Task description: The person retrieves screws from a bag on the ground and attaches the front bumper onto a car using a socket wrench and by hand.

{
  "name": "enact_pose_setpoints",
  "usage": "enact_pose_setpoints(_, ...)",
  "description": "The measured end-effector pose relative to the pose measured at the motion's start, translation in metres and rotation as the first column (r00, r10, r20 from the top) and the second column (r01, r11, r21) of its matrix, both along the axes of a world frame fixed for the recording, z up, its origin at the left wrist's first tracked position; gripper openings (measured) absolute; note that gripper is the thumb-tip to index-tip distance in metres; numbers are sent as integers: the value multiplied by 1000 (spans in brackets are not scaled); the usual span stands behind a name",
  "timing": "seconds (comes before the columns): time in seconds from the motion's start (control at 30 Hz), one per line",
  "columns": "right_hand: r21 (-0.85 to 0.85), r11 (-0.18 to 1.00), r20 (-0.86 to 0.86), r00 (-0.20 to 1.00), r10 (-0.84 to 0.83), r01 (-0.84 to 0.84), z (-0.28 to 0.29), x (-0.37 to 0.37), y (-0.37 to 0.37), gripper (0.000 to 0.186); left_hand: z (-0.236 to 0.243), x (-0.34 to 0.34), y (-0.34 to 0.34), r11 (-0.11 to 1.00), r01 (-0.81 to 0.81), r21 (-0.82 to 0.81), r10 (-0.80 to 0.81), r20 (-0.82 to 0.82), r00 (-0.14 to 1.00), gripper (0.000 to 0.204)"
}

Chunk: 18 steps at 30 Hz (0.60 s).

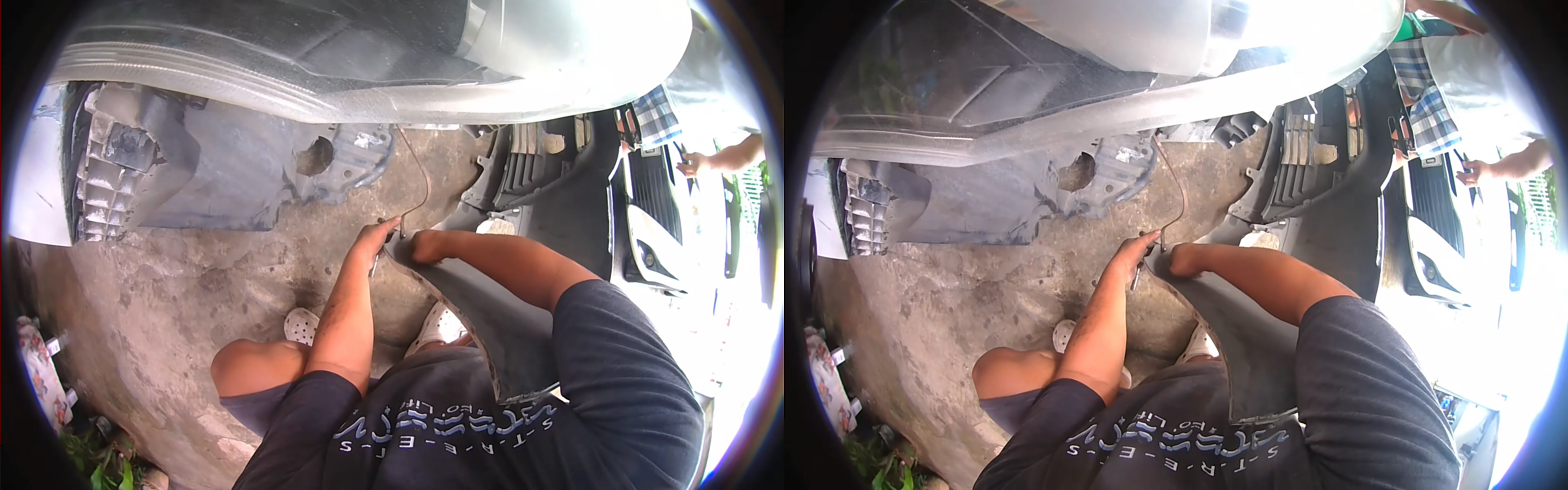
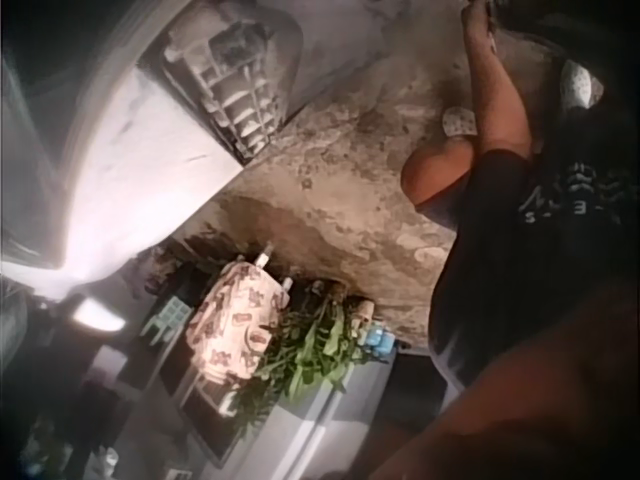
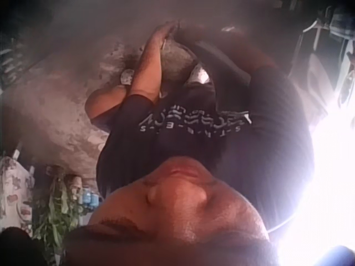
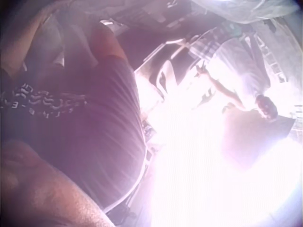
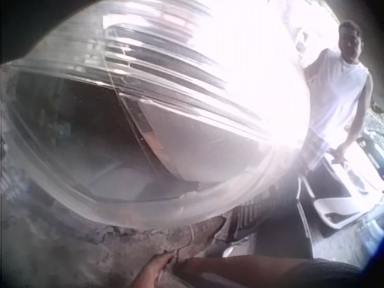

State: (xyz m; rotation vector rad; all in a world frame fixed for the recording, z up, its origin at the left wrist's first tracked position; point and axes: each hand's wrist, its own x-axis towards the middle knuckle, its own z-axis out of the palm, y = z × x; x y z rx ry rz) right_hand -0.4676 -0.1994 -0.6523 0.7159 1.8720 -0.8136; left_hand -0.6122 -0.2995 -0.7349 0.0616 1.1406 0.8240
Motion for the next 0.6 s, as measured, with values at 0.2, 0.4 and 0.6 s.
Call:
enact_pose_setpoints(0.2, 139, 982, -29, 992, -126, 129, -6, -6, 8, 40, 3, 3, 2, 998, -61, -18, 60, -73, 996, 39)
enact_pose_setpoints(0.4, 292, 924, -226, 956, -185, 247, -11, -3, 0, 43, -1, -3, 0, 1000, -15, -17, 14, -75, 997, 38)
enact_pose_setpoints(0.6, 279, 924, -227, 953, -201, 261, -11, -6, 0, 40, -1, -3, -2, 999, -27, -16, 27, -47, 999, 47)
